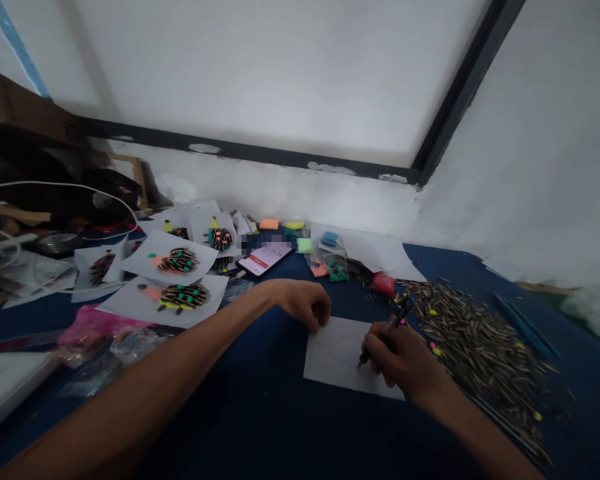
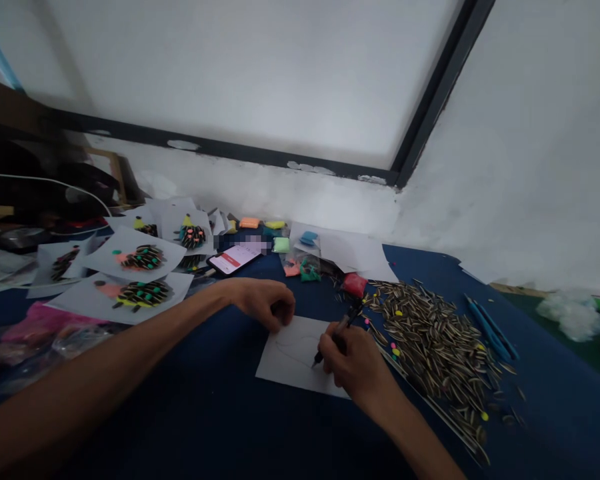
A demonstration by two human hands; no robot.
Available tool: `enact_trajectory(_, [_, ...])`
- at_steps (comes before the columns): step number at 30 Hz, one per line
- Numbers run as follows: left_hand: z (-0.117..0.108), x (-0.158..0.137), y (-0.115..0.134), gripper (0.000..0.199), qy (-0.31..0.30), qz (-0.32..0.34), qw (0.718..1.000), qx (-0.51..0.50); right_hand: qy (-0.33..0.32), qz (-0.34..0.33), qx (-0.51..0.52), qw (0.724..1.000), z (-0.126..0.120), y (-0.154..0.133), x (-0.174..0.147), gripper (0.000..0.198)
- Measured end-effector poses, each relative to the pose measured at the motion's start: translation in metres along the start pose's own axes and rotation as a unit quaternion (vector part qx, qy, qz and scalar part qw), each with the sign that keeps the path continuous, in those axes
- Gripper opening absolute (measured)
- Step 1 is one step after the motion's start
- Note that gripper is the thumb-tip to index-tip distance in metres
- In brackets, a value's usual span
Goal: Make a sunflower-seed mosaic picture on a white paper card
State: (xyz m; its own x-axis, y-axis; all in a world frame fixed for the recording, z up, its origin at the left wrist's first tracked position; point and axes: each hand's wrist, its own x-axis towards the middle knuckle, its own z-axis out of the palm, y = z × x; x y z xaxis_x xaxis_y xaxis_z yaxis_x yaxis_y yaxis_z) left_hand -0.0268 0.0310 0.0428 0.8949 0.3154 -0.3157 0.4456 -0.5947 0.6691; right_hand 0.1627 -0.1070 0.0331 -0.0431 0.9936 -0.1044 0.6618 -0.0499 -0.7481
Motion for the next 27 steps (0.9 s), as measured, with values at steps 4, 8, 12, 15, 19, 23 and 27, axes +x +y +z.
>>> enact_trajectory(4, [0.000,-0.001,0.001,0.022,0.002,0.002,1.000,0.004,-0.014,-0.007,-0.006,1.000,-0.003,0.005,0.000,0.024])
enact_trajectory(8, [0.000,-0.001,0.001,0.024,0.000,-0.004,1.000,-0.001,-0.004,0.000,-0.008,1.000,-0.005,0.006,0.000,0.022])
enact_trajectory(12, [0.001,0.000,-0.002,0.024,0.003,0.008,1.000,0.002,0.002,0.006,-0.032,0.999,-0.009,0.002,-0.001,0.022])
enact_trajectory(15, [0.001,0.001,-0.003,0.024,-0.002,0.006,1.000,-0.002,0.007,0.005,-0.046,0.999,-0.013,-0.002,-0.002,0.023])
enact_trajectory(19, [0.000,0.000,-0.002,0.025,-0.001,0.003,1.000,0.000,0.010,0.007,-0.046,0.999,-0.015,-0.001,-0.001,0.024])
enact_trajectory(23, [0.001,0.000,-0.001,0.025,-0.001,0.000,1.000,0.002,0.021,0.016,-0.054,0.998,-0.016,0.000,0.000,0.024])
enact_trajectory(27, [0.001,0.001,-0.003,0.026,0.001,0.002,1.000,-0.004,0.032,0.014,-0.049,0.998,-0.017,-0.001,0.000,0.024])
